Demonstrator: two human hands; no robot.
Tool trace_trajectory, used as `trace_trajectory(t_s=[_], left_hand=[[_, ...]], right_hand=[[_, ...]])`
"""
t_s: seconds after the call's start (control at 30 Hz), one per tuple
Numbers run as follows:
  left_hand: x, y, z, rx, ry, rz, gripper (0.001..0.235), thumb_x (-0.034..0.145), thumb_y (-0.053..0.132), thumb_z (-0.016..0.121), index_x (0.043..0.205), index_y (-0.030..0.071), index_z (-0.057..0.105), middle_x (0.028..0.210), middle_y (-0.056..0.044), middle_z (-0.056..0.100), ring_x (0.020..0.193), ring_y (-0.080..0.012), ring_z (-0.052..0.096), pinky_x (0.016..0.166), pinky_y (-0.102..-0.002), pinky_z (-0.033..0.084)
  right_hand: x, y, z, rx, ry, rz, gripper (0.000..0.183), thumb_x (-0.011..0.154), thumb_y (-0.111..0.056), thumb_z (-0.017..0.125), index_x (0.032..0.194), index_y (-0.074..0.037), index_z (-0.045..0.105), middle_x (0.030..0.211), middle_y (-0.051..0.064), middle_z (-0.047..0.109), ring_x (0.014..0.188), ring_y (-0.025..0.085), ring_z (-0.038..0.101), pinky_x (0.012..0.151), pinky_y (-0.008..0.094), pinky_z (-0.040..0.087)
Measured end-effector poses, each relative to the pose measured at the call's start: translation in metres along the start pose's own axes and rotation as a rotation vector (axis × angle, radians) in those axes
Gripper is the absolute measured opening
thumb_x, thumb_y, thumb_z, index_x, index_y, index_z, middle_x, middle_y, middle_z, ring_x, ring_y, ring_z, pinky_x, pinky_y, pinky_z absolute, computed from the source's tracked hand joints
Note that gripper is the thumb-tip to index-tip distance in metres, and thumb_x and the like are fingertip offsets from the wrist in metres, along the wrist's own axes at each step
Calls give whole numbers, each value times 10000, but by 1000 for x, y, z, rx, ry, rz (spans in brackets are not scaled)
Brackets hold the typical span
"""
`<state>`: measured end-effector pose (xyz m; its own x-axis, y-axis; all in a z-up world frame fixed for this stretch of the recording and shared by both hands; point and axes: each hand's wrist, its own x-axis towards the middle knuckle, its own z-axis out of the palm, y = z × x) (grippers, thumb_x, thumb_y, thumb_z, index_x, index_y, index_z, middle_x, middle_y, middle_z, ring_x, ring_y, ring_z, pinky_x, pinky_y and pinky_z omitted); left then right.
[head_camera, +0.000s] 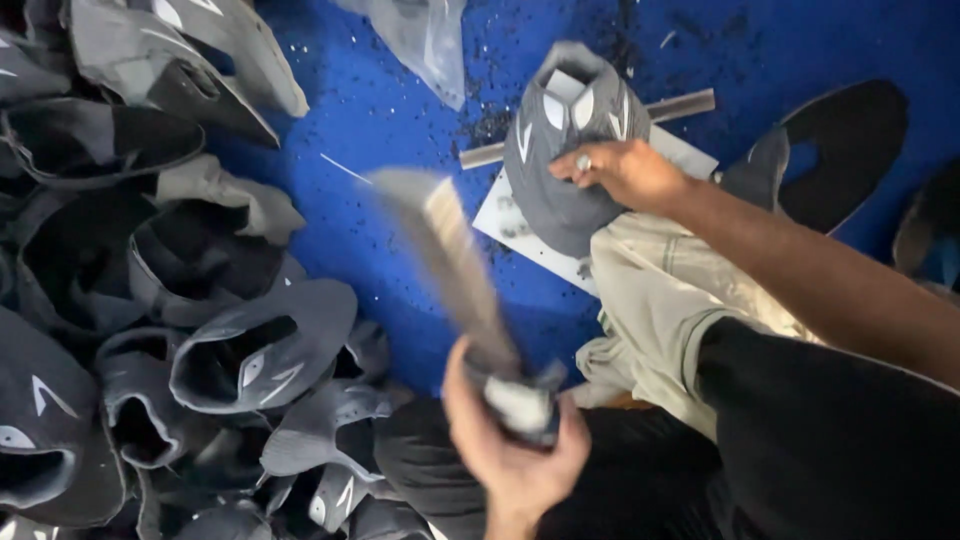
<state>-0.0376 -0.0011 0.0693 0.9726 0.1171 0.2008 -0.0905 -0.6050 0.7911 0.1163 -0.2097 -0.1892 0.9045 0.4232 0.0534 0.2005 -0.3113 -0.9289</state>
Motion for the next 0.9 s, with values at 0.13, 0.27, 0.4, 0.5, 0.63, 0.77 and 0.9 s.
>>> trace_trajectory(t_s=[0.13, 0.27, 0.4, 0.5, 0.63, 0.77, 0.9], left_hand=[[-14, -63, 25, -250, -78, 31, 526, 683, 135, 851, 1102, 78, 539, 803, -45, 660, 746, -181, 640, 762, -345, 520], [-25, -134, 101, 68, -206, -178, 450, 671, 158, 850, 1003, 35, 572, 767, -128, 649, 702, -313, 650, 655, -410, 526], [-42, -128, 92, 73, -240, -415, 413, 666, 130, 807, 1015, -9, 636, 764, -159, 735, 730, -263, 730, 651, -393, 578], [-29, -101, 73, 0, -169, -504, 367, 690, 147, 818, 961, -4, 621, 720, -98, 731, 631, -177, 744, 612, -329, 577], [-17, -65, 44, -331, -67, -551, 360, 734, 122, 847, 985, -8, 624, 763, -74, 670, 653, -145, 605, 612, -288, 525], [10, -13, 14, -354, 36, -172, 389, 712, 109, 846, 944, 55, 539, 783, -40, 593, 633, -142, 565, 596, -271, 484], [26, -31, 38, -656, 54, 173, 390, 803, 84, 754, 999, 72, 417, 873, -97, 571, 763, -218, 603, 717, -343, 510]], right_hand=[[-2, -3, -5, 77, -22, 38, 284, 1021, 19, 508, 1247, -42, 669, 1223, 118, 736, 986, 225, 752, 874, 342, 613], [-8, 30, 6, -132, -40, -4, 328, 968, -2, 537, 1253, -67, 688, 1118, 130, 746, 933, 269, 729, 855, 384, 594], [6, 18, -1, 649, 167, 201, 97, 1068, -85, 570, 1098, 2, 602, 1100, 151, 741, 981, 228, 738, 873, 370, 607], [34, 16, -29, 863, 253, 207, 140, 1104, -135, 559, 1071, -2, 585, 1168, 177, 729, 1036, 243, 737, 922, 365, 615], [34, 21, -16, 494, 38, 382, 130, 1043, -83, 535, 1041, 20, 616, 1194, 162, 730, 1095, 234, 739, 925, 338, 624], [30, 25, -9, 526, 4, 243, 108, 1036, 4, 502, 1065, 49, 596, 1228, 186, 721, 1148, 271, 720, 936, 358, 594], [16, 16, -4, 146, 71, 21, 108, 1021, 14, 533, 975, 65, 617, 1271, 165, 724, 1143, 252, 728, 930, 353, 599]])
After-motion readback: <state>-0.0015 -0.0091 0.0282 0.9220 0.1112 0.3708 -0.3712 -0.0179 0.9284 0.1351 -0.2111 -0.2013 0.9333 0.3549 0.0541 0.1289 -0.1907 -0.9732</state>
